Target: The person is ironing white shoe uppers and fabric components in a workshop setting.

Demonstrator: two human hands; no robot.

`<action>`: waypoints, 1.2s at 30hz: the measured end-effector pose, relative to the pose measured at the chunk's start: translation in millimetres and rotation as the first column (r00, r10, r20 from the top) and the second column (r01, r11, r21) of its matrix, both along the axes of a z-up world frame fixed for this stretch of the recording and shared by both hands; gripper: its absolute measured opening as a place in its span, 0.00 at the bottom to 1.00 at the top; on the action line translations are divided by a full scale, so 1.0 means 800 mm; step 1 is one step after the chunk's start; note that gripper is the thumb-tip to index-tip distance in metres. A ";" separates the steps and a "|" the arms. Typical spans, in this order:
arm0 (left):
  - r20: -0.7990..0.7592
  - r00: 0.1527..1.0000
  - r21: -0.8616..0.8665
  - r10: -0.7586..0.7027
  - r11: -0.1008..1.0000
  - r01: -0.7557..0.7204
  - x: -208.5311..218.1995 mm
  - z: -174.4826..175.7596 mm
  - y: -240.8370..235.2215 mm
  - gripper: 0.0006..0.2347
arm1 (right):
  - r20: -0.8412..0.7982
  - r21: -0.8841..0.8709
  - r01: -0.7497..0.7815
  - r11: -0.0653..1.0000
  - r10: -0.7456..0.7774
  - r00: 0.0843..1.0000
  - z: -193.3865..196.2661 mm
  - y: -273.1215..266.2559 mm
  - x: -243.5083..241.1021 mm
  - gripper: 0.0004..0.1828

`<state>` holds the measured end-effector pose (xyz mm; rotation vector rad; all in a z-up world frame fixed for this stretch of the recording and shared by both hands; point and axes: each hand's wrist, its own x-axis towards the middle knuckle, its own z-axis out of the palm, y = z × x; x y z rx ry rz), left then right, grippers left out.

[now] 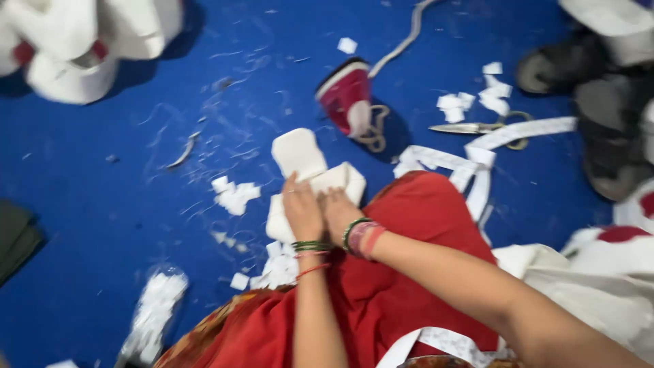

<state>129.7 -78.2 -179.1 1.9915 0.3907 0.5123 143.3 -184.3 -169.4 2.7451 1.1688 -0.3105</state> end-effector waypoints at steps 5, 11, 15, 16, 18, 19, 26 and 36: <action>-0.272 0.957 -0.065 -0.102 0.994 0.088 -0.001 0.053 0.007 0.17 | -0.085 0.166 -0.059 0.984 0.074 0.994 0.039 -0.005 -0.015 0.14; -0.224 0.969 0.237 -0.108 0.958 0.162 -0.018 0.037 -0.001 0.15 | -0.338 0.514 0.108 0.851 0.086 0.937 0.088 -0.065 0.042 0.11; -0.222 0.969 0.525 -0.105 0.825 0.210 -0.025 0.055 -0.026 0.19 | -0.572 0.730 0.620 0.286 -0.240 0.784 0.103 -0.189 0.137 0.06; -0.221 0.969 0.522 -0.114 0.825 0.216 -0.028 0.056 -0.027 0.19 | -0.571 0.730 0.622 0.284 -0.249 0.783 0.070 -0.243 0.164 0.06; -0.256 0.959 0.513 -0.121 0.824 0.241 -0.027 0.059 -0.026 0.20 | -0.415 0.750 0.648 0.133 -0.669 0.617 0.009 -0.349 0.221 0.12; -0.250 0.960 0.513 -0.123 0.824 0.239 -0.025 0.062 -0.026 0.20 | -0.410 0.754 0.644 0.132 -0.670 0.618 0.003 -0.384 0.231 0.12; -0.329 0.940 0.522 -0.096 0.810 0.265 -0.026 0.055 -0.027 0.21 | -0.145 0.726 0.657 0.201 -0.890 0.433 0.013 -0.473 0.277 0.08; -0.420 0.905 0.524 -0.062 0.798 0.298 -0.022 0.045 -0.025 0.22 | 0.023 0.748 0.559 0.358 -0.856 0.517 -0.026 -0.484 0.337 0.18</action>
